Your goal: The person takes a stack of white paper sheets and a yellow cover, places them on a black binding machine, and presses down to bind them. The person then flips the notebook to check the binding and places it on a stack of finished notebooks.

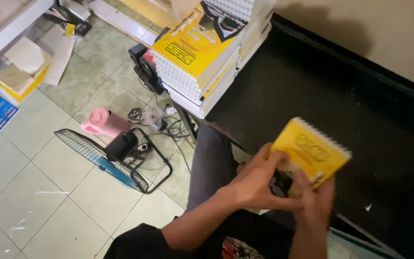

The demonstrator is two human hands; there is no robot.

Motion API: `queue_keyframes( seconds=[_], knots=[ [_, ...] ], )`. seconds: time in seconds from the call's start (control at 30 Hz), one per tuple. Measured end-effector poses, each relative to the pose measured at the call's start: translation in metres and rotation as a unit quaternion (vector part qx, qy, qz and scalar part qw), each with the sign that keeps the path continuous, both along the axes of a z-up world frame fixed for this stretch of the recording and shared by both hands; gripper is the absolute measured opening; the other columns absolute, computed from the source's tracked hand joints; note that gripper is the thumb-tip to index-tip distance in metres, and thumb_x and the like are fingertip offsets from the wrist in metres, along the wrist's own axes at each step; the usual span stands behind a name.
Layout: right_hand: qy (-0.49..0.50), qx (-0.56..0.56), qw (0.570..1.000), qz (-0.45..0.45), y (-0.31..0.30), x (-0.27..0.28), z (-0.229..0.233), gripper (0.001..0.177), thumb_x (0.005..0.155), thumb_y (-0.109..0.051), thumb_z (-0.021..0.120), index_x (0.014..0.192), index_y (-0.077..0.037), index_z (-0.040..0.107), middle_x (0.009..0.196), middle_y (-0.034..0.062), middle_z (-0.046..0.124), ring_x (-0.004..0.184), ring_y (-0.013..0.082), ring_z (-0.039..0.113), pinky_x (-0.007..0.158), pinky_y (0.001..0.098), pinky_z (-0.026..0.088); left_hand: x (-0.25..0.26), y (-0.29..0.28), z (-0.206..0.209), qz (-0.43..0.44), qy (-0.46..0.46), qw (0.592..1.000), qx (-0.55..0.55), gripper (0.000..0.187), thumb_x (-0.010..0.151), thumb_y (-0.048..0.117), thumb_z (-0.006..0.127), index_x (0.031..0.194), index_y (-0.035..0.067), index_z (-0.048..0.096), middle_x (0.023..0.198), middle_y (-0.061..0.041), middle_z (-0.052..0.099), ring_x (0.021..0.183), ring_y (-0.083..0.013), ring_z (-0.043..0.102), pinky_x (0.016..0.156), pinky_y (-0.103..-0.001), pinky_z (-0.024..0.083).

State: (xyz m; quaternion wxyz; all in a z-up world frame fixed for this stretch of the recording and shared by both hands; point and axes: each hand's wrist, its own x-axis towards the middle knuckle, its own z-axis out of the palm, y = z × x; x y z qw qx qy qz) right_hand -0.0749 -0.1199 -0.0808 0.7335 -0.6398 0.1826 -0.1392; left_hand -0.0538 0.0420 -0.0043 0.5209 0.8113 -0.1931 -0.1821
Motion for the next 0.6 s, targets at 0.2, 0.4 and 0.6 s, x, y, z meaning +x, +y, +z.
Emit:
queue_keyframes(
  seconds=[0.2, 0.4, 0.6],
  knots=[
    [-0.096, 0.215, 0.924, 0.302, -0.018, -0.018, -0.026, 0.129, 0.067, -0.094, 0.057, 0.145, 0.008, 0.038, 0.146, 0.0337, 0.049, 0.13, 0.0429, 0.053, 0.111, 0.0553, 0.04, -0.001, 0.027, 0.015, 0.037, 0.079, 0.996, -0.008, 0.089, 0.05, 0.065, 0.069, 0.114, 0.013, 0.034, 0.12, -0.005, 0.043, 0.102, -0.0185, 0.045, 0.082, -0.034, 0.04],
    [-0.247, 0.319, 0.798, 0.447, -0.038, 0.004, -0.068, 0.122, 0.086, -0.077, 0.067, 0.159, 0.01, 0.022, 0.163, 0.0336, 0.029, 0.148, 0.0492, 0.036, 0.123, 0.063, 0.024, -0.002, 0.051, 0.021, 0.085, -0.108, 0.986, -0.09, 0.063, 0.065, 0.041, 0.076, 0.114, 0.015, 0.046, 0.119, -0.01, 0.053, 0.106, -0.0239, 0.054, 0.089, -0.033, 0.041],
    [-0.096, -0.183, 0.955, 0.214, -0.079, 0.039, -0.072, 0.055, 0.106, -0.049, 0.04, 0.128, -0.004, 0.063, 0.147, 0.0162, 0.055, 0.133, 0.0301, 0.055, 0.105, 0.0432, 0.047, 0.019, 0.112, 0.098, 0.095, -0.281, 0.955, 0.015, 0.076, 0.062, 0.037, 0.083, 0.123, 0.018, 0.042, 0.162, -0.032, 0.033, 0.149, -0.0535, 0.035, 0.116, -0.058, 0.037]
  ],
)
